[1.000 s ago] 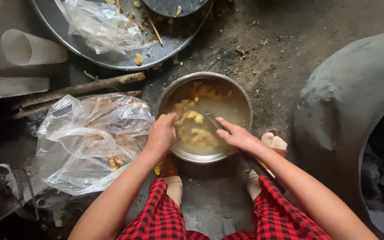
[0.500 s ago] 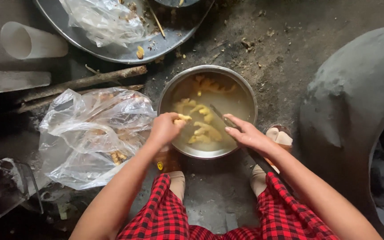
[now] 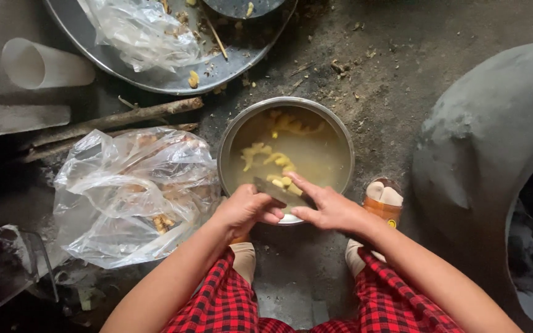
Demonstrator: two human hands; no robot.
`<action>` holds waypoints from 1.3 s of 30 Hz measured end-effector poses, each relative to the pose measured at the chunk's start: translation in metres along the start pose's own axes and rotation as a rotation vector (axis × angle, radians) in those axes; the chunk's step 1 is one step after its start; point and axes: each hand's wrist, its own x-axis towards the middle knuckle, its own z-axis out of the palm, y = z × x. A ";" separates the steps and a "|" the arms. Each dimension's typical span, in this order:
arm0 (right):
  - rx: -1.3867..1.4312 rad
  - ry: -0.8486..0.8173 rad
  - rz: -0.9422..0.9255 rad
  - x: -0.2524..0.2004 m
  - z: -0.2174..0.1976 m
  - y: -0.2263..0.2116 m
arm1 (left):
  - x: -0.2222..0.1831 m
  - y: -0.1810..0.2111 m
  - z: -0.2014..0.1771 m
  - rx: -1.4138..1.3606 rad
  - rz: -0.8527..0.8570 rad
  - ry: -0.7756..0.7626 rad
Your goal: Peeling the skin off ginger roots using a knife and placing them in a bowl of water.
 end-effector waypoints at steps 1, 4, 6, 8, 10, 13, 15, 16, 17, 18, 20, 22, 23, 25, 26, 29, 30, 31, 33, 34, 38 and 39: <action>-0.001 -0.003 -0.002 0.000 -0.002 -0.002 | 0.000 0.000 0.000 -0.002 0.001 0.003; -0.115 0.040 0.045 -0.003 -0.001 -0.002 | 0.002 -0.004 -0.003 -0.089 -0.032 -0.038; -0.339 0.107 -0.040 -0.005 0.006 0.002 | 0.005 -0.013 -0.010 -0.210 -0.078 -0.035; -0.426 0.166 -0.067 -0.010 0.001 -0.017 | 0.001 -0.011 -0.008 -0.288 -0.071 -0.006; -0.510 0.225 -0.094 -0.012 -0.007 -0.027 | -0.001 -0.012 -0.009 -0.365 -0.065 0.022; -0.251 0.214 -0.060 -0.009 -0.017 -0.021 | 0.004 -0.014 -0.014 -0.227 0.019 -0.036; 0.023 0.239 -0.062 -0.003 -0.019 -0.006 | 0.012 -0.013 -0.018 0.166 0.201 0.096; 0.021 0.241 -0.064 -0.001 -0.022 0.015 | 0.017 -0.006 -0.024 0.168 0.203 0.095; 0.066 0.299 -0.036 0.000 -0.025 0.034 | 0.021 0.001 -0.030 0.405 0.256 0.174; 0.109 0.360 -0.009 0.001 -0.030 0.054 | 0.026 0.010 -0.035 0.644 0.311 0.252; 0.158 0.390 0.052 -0.005 -0.038 0.064 | 0.042 0.027 -0.040 0.980 0.406 0.312; 0.209 0.422 0.108 -0.009 -0.042 0.063 | 0.055 0.047 -0.035 1.319 0.502 0.377; 0.473 0.458 0.171 -0.011 -0.039 0.059 | 0.060 0.056 -0.027 1.529 0.703 0.388; 0.736 0.488 0.231 -0.013 -0.034 0.059 | 0.079 0.064 -0.012 1.733 0.915 0.395; 0.739 0.515 0.237 -0.011 -0.034 0.063 | 0.094 0.068 -0.005 1.903 1.038 0.419; 0.762 0.542 0.230 -0.014 -0.040 0.053 | 0.142 0.058 0.002 2.079 1.185 0.533; 0.785 0.526 0.234 -0.022 -0.038 0.049 | 0.159 0.044 0.004 2.075 1.182 0.619; 0.786 0.548 0.229 -0.027 -0.041 0.051 | 0.164 0.044 0.005 2.075 1.207 0.607; 0.824 0.510 0.154 -0.033 -0.040 0.049 | 0.166 0.039 -0.003 2.014 1.165 0.590; 0.816 0.510 0.138 -0.037 -0.038 0.051 | 0.150 0.046 0.002 2.016 1.178 0.607; 0.798 0.450 0.028 -0.056 -0.027 0.037 | 0.097 0.059 0.017 1.476 0.401 0.403; 0.807 0.385 -0.016 -0.061 -0.021 0.030 | 0.088 0.058 0.018 1.285 0.229 0.363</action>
